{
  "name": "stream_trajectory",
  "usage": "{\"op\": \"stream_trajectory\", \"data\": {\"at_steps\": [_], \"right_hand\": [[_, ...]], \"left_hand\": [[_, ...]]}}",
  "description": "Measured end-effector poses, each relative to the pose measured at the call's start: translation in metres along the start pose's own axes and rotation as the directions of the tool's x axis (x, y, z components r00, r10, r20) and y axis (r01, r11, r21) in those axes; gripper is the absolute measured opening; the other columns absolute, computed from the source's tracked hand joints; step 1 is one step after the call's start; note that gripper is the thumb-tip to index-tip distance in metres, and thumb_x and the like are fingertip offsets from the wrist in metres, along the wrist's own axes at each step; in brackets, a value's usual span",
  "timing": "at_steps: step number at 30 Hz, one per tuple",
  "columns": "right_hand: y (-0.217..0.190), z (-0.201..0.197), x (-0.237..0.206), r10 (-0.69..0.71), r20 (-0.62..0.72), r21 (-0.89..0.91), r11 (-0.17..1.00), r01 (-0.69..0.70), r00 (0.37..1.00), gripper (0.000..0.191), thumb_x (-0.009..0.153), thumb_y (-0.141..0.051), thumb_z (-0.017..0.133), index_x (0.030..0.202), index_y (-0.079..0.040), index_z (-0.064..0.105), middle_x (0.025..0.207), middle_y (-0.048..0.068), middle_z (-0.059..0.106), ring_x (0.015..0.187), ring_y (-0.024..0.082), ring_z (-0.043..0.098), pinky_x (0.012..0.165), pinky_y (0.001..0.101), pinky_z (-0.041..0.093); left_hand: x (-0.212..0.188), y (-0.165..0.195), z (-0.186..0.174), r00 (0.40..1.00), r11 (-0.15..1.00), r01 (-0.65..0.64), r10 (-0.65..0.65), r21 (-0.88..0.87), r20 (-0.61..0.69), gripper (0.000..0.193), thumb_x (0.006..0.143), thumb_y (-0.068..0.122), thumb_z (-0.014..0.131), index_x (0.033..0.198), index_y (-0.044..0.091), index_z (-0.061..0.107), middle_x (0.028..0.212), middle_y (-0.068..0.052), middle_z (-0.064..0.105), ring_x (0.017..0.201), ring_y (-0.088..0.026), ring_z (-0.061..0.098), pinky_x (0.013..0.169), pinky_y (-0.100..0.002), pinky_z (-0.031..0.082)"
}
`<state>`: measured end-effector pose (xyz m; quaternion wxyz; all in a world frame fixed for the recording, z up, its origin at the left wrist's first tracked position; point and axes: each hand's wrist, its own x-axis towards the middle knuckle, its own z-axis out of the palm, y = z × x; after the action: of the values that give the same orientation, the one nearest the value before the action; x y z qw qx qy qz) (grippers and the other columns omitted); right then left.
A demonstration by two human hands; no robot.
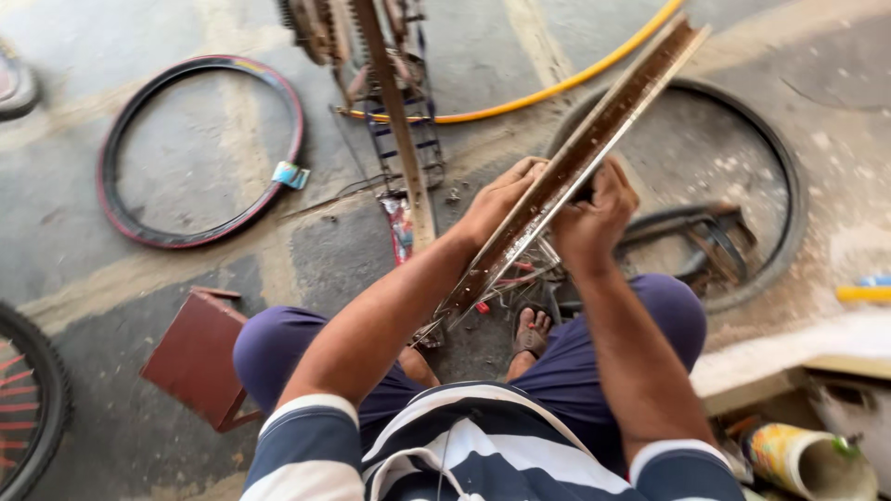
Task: The person sits on the ground holding a bicycle wheel rim on their lap and removes old spokes from it. They pull spokes loose by hand, then use pliers to grip and cut or twist the spokes free from the rim and hub, working around the wheel.
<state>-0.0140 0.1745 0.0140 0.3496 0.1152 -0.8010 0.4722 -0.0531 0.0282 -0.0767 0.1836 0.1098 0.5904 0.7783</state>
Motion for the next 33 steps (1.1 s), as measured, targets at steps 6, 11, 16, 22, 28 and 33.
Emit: {"op": "stream_trajectory", "data": {"at_steps": [6,11,16,22,28,33], "right_hand": [[-0.006,-0.005,0.003,0.057,0.105,0.162,0.984,-0.074,0.993,0.024,0.09,-0.02,0.086,0.096,-0.003,0.07,0.086,0.002,0.064,0.068,0.013,0.059,0.06,0.0294,0.048],[-0.007,-0.016,0.003,-0.156,0.297,0.4,0.916,0.026,0.942,0.027,0.101,-0.019,0.075,0.118,0.0,0.067,0.111,0.006,0.068,0.095,0.012,0.069,0.082,0.027,0.058],[0.0,-0.001,-0.005,-0.019,0.19,0.268,0.963,-0.033,0.982,0.014,0.104,-0.011,0.072,0.115,-0.002,0.074,0.112,0.006,0.074,0.089,0.009,0.073,0.074,0.0248,0.061],[0.002,0.0,-0.018,-0.034,0.09,0.354,0.935,0.0,0.995,0.024,0.098,-0.012,0.077,0.116,-0.003,0.065,0.115,0.01,0.057,0.077,0.01,0.057,0.065,0.0233,0.051],[0.051,-0.012,-0.017,0.608,-0.088,0.835,0.477,-0.275,0.789,0.018,0.107,-0.01,0.073,0.12,-0.004,0.062,0.095,0.012,0.058,0.07,0.018,0.053,0.061,0.0299,0.046],[0.084,-0.025,-0.011,0.803,0.09,0.932,0.14,-0.333,0.589,0.021,0.101,-0.004,0.069,0.121,-0.004,0.063,0.106,0.009,0.063,0.088,0.02,0.062,0.071,0.032,0.053]], "left_hand": [[-0.025,0.007,-0.002,0.985,0.97,0.016,0.026,-0.243,0.168,0.046,0.11,0.034,0.056,0.144,0.003,0.058,0.122,-0.005,0.067,0.106,-0.01,0.061,0.094,-0.028,0.051],[-0.008,-0.008,-0.019,0.997,0.951,0.07,-0.064,-0.3,0.032,0.043,0.105,0.028,0.057,0.141,0.004,0.059,0.118,-0.009,0.071,0.099,-0.015,0.067,0.088,-0.029,0.054],[-0.012,0.017,-0.009,0.999,0.988,0.011,-0.006,-0.151,0.035,0.035,0.11,0.027,0.053,0.133,0.001,0.061,0.113,-0.01,0.069,0.097,-0.015,0.065,0.085,-0.03,0.055],[-0.051,0.094,0.0,0.99,0.978,-0.11,0.123,-0.176,0.067,0.039,0.114,0.032,0.05,0.129,0.0,0.066,0.113,-0.006,0.069,0.1,-0.011,0.062,0.091,-0.026,0.051],[-0.056,0.138,0.015,0.991,0.933,0.019,0.029,0.359,-0.127,0.037,0.105,0.031,0.056,0.127,0.003,0.066,0.095,0.001,0.071,0.083,-0.009,0.06,0.075,-0.025,0.051],[-0.044,0.143,0.0,0.985,0.96,-0.083,0.121,0.268,-0.127,0.036,0.109,0.027,0.056,0.134,0.003,0.062,0.102,0.0,0.07,0.095,-0.007,0.06,0.088,-0.023,0.05]]}}
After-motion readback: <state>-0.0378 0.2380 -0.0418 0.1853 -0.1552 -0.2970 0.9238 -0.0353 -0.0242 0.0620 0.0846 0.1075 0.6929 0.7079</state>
